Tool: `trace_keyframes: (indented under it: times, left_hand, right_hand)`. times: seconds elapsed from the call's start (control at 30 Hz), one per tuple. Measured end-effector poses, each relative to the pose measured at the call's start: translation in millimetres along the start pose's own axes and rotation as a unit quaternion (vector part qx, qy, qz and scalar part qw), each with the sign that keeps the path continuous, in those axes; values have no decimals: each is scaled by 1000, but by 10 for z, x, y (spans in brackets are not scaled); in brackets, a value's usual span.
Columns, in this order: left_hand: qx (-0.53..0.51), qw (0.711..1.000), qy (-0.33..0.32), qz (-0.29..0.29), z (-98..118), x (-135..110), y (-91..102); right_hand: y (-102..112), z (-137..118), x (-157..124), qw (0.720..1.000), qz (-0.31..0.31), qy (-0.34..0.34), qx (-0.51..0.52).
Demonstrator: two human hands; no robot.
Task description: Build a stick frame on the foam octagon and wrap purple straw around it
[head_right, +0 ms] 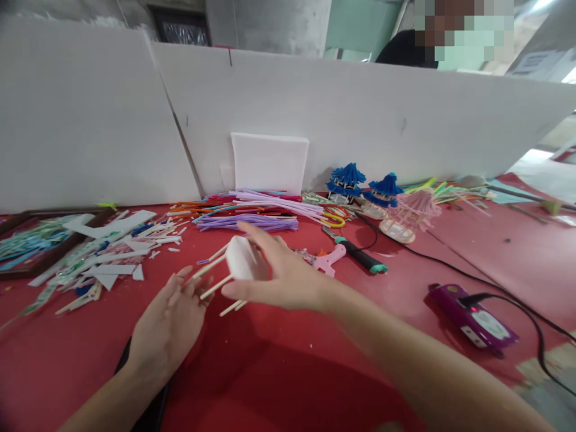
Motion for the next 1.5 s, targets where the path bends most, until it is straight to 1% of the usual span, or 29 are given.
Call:
trace_keyframes:
  times: [0.03, 0.07, 0.1, 0.13, 0.17, 0.2, 0.23, 0.3, 0.37, 0.43, 0.57, 0.67, 0.83, 0.93, 1.0, 1.1, 1.17, 1.23, 1.3, 1.37, 1.43, 1.5]
  left_hand:
    - [2, 1000, 27, -5, -40, -9, -11]
    - [2, 998, 60, -18, -88, -25, -31]
    - [1, 995, 94, -39, -135, -47, -63]
    - [2, 989, 130, -72, -185, -78, -107]
    - [1, 981, 162, -107, -229, -114, -150]
    - [4, 971, 192, -141, -271, -155, -187]
    - [9, 961, 219, -170, -308, -195, -212]
    - [20, 943, 252, -217, -358, -262, -240]
    - [31, 933, 257, -252, -369, -301, -257]
    - [41, 930, 241, -274, -350, -312, -267]
    - [74, 929, 231, -280, -340, -311, -265]
    - [93, 932, 232, -261, -340, -291, -253]
    - [121, 950, 219, -188, -346, -200, -145]
    - [149, 951, 203, -181, -359, -149, -104]
    - [168, 953, 180, -176, -342, -112, -82]
    - [174, 966, 132, -141, -270, -54, -29]
    - [170, 971, 111, -125, -234, -35, -13]
    - [170, 971, 107, -131, -233, -36, -31]
    - [170, 970, 110, -134, -244, -37, -43]
    - [164, 973, 104, -128, -238, -30, -36]
    - [161, 975, 87, -123, -217, -22, -24]
    - [168, 974, 69, -134, -204, -26, -31]
  right_hand:
    - [7, 41, -55, 993, 13, -10, 113]
    - [-14, 101, -109, 975, 21, -21, 220]
    - [-53, 177, -161, 949, 29, -32, 313]
    - [-108, 267, -208, 922, 35, -46, 383]
    - [-169, 360, -250, 901, 40, -57, 428]
    - [-217, 451, -286, 886, 51, -63, 456]
    - [-260, 533, -315, 877, 59, -66, 472]
    - [-303, 655, -353, 869, 77, -58, 485]
    - [-330, 707, -366, 868, 77, -48, 487]
    - [-352, 716, -360, 873, 68, -44, 481]
    - [-398, 718, -329, 883, 52, -48, 465]
    - [-451, 719, -303, 884, 27, -46, 465]
    - [-510, 751, -284, 892, -7, -46, 450]
    - [-539, 770, -271, 895, -26, -48, 443]
    - [-525, 756, -250, 896, -30, -31, 441]
    - [-448, 752, -212, 902, -4, -8, 433]
    - [-410, 824, -202, 905, 25, -42, 422]
    - [-380, 919, -219, 905, 60, -90, 412]
    - [-338, 976, -251, 904, 95, -114, 400]
    - [-285, 978, -281, 909, 123, -108, 383]
    - [-249, 956, -302, 918, 135, -95, 360]
    - [-220, 935, -315, 930, 142, -85, 327]
Point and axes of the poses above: each hand's wrist, its own x-axis towards the middle knuckle, its own y-axis out of the back of the hand, z = x × y, the point moved 8 cm from there along x, towards the middle knuckle, and after that the axes turned 3 degrees about x, right-handed, at the moved point
